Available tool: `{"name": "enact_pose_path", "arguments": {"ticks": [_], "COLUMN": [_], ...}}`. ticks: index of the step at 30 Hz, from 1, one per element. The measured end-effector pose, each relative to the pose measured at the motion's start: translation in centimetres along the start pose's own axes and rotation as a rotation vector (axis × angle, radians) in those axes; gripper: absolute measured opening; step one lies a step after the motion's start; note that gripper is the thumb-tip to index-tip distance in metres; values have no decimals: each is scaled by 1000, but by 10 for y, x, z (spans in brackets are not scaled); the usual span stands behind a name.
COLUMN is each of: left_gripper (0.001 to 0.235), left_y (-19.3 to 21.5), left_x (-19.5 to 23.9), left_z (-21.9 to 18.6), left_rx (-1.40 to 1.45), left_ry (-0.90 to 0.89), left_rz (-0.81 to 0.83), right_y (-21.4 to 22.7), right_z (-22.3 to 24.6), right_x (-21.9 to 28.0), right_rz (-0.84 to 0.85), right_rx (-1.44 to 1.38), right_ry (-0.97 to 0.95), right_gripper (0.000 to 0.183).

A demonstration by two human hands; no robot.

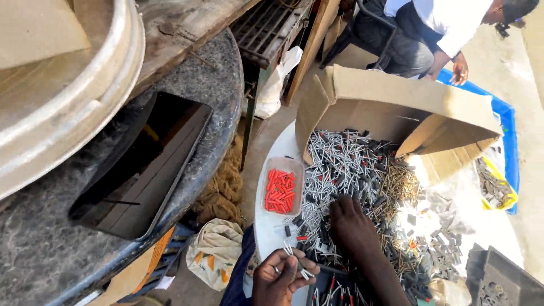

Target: Sorting cable clips from a large cardboard box into a smaller plastic tray by hand

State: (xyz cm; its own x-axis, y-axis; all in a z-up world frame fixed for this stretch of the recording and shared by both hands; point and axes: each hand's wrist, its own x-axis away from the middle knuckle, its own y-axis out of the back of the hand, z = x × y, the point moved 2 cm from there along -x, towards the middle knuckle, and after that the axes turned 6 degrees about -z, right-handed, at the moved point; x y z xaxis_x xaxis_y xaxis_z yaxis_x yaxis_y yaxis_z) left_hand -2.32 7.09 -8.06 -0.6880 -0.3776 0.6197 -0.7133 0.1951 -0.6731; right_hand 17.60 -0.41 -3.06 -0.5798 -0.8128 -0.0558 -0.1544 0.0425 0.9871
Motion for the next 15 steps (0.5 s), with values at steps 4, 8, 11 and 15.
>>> {"name": "enact_pose_path", "arguments": {"ticks": [4,8,11,15], "left_gripper": [36,36,30,33], "left_y": [-12,-22,-32,-52], "left_x": [7,17,23,34], "left_z": [-6,3,17,26], "left_rx": [28,52,48,-21], "left_ry": [-19,-77,-103,-52], "left_rz": [-41,64,138,127], "right_y": [60,75,49,64], "right_z": [6,36,44,47], "right_x": [55,126,164,175], "right_rz": [-358,-460,-551,-630], "right_rx": [-349,-598,-702,-714], "right_ry": [-95,-467,-409,-340], "right_gripper": [15,7,9,9]}}
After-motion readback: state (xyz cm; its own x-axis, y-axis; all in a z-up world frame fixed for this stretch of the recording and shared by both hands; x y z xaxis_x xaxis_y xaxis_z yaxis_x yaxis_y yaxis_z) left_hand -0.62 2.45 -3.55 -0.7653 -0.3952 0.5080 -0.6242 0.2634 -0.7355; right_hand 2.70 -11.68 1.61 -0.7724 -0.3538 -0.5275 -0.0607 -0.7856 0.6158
